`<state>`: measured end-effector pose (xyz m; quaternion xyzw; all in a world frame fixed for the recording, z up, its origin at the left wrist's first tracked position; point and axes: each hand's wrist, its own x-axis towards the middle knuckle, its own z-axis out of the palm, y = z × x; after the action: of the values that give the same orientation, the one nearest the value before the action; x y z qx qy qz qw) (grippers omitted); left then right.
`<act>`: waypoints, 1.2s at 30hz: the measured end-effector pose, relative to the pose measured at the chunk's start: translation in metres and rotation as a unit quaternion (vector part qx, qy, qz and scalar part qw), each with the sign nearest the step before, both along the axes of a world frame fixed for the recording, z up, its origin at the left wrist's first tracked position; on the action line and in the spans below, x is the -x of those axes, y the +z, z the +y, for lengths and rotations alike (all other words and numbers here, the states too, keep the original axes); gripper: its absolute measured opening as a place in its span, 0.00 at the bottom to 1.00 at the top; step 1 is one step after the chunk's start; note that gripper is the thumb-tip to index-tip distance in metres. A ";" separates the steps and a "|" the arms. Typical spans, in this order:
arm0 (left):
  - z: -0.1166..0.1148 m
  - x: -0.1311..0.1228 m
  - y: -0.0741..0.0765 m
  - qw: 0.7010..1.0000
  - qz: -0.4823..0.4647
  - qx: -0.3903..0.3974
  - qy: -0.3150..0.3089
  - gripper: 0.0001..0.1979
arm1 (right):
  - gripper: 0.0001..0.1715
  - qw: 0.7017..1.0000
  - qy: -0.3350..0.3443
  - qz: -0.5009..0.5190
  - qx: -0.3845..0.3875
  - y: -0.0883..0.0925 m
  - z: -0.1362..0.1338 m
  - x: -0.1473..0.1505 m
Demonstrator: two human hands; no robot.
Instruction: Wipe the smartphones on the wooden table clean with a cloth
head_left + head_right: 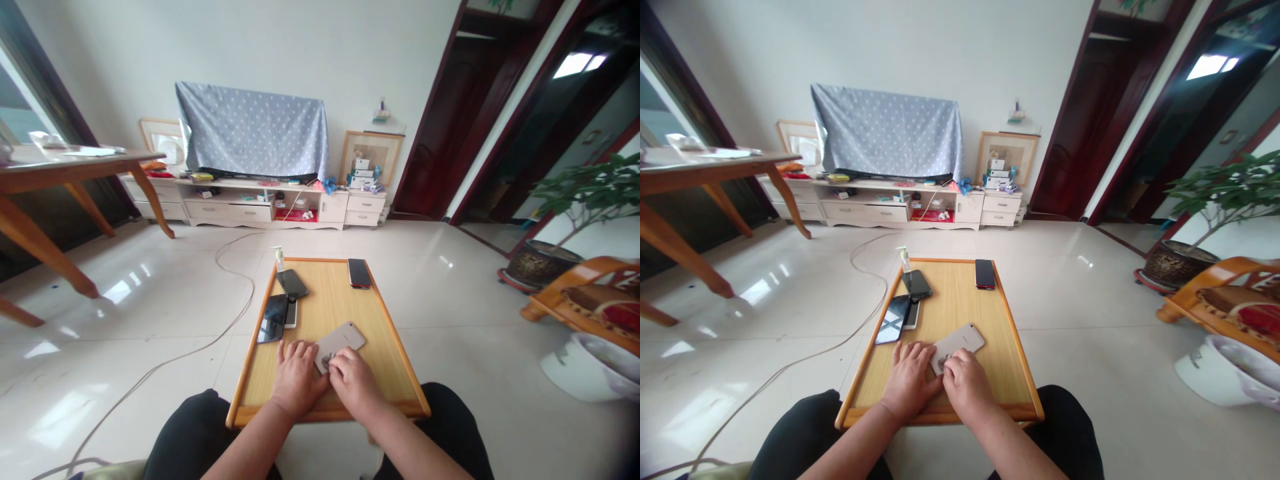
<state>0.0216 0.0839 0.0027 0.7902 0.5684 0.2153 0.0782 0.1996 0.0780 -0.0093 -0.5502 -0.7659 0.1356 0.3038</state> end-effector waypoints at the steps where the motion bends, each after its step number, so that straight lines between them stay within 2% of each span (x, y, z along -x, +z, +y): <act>1: 0.000 0.000 -0.001 1.000 0.001 -0.004 0.002 0.22 | 0.12 1.000 -0.021 -0.007 -0.003 0.000 0.004 -0.008; 3: 0.000 -0.001 -0.005 1.000 -0.003 -0.010 0.009 0.25 | 0.12 0.997 -0.070 -0.024 -0.009 0.000 0.013 -0.024; 5: 0.001 -0.001 -0.009 1.000 -0.014 -0.013 0.016 0.29 | 0.13 0.995 -0.090 -0.041 -0.011 0.001 0.016 -0.033; 8: 0.001 0.001 -0.016 0.999 -0.040 -0.010 0.023 0.37 | 0.16 0.998 -0.021 -0.054 -0.009 0.004 0.006 -0.025; 11: 0.001 0.003 -0.018 0.998 -0.059 -0.001 0.025 0.41 | 0.14 0.997 0.056 -0.044 0.003 0.009 -0.008 -0.003; 14: 0.001 0.005 -0.017 0.998 -0.066 0.004 0.024 0.41 | 0.13 0.996 0.081 -0.036 0.021 0.015 -0.010 0.015; 18: 0.001 0.005 -0.015 0.997 -0.070 0.002 0.028 0.38 | 0.16 0.994 0.094 -0.041 0.044 0.016 0.006 0.027; 23: 0.001 0.006 -0.016 0.997 -0.074 0.008 0.031 0.48 | 0.16 0.996 0.029 -0.055 0.061 0.009 0.038 0.027; 26: 0.002 0.006 -0.016 0.997 -0.071 0.014 0.036 0.50 | 0.16 0.997 -0.011 -0.052 0.062 0.006 0.045 0.028; 32: 0.004 0.006 -0.015 0.998 -0.055 0.010 0.034 0.47 | 0.09 0.997 -0.004 -0.051 0.062 0.002 0.040 0.033; 36: 0.005 0.003 -0.012 0.999 -0.032 0.013 0.040 0.41 | 0.10 0.993 -0.084 -0.051 0.058 0.005 0.070 0.001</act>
<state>0.0183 0.0888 -0.0090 0.7583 0.5998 0.2361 0.0974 0.1986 0.1480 -0.0043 -0.6355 -0.7222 0.1258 0.2424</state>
